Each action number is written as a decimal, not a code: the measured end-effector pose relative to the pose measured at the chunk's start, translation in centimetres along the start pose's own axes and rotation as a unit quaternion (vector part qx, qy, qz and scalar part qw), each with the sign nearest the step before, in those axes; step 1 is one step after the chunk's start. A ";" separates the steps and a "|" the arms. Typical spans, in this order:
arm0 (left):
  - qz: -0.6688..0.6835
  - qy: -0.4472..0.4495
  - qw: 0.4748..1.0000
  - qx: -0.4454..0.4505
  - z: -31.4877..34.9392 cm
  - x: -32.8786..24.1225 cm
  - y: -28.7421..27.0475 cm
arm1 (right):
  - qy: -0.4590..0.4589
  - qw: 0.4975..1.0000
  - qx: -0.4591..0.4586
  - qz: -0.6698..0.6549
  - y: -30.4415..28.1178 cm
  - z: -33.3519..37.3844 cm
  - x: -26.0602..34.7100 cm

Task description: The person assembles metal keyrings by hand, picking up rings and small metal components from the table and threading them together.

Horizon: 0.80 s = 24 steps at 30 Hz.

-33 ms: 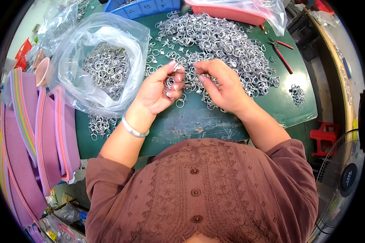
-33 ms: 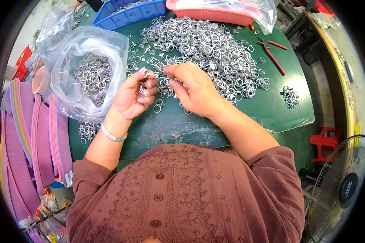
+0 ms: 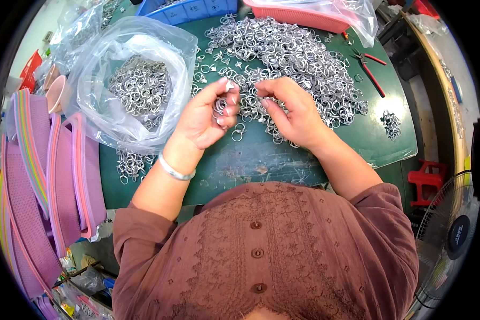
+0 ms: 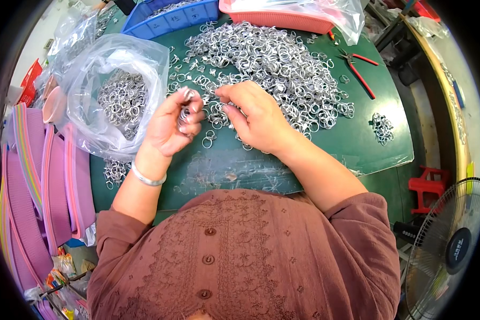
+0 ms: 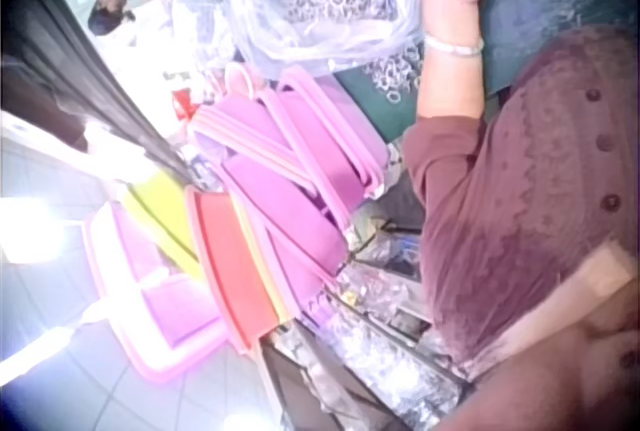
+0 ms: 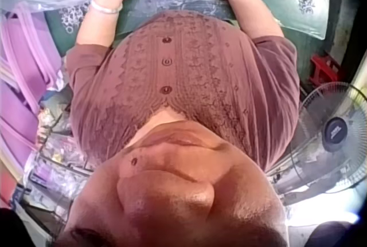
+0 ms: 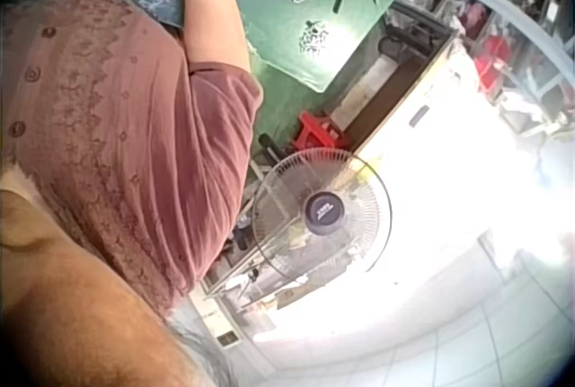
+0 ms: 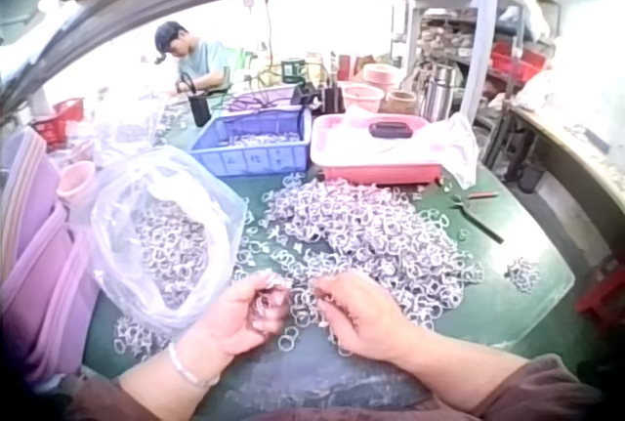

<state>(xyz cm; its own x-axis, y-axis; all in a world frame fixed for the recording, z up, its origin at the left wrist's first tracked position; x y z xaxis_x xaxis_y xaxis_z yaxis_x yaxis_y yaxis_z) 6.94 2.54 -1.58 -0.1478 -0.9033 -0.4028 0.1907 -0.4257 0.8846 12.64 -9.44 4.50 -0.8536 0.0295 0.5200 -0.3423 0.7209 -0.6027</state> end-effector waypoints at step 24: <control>-0.713 0.418 0.549 -0.127 7.4 -6.8 4.5 | -0.136 0.967 0.165 0.142 3.9 0.8 2.4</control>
<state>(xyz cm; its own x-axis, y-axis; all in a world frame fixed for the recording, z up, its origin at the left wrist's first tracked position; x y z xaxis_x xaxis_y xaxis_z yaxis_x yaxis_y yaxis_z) 1.63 7.13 6.87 0.1549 0.6926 -0.7045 0.6037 -0.6308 -0.4874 8.96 -7.14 2.89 -0.9878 -0.0221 0.1543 -0.1477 0.4492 -0.8812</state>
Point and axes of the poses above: each hand's wrist, its own z-axis away from the middle knuckle, its own y-axis out of the palm, x = y × z, the point moved 7 cm from there along -z, towards the middle knuckle, and after that the axes turned 7 degrees about z, right-handed, at the moved point
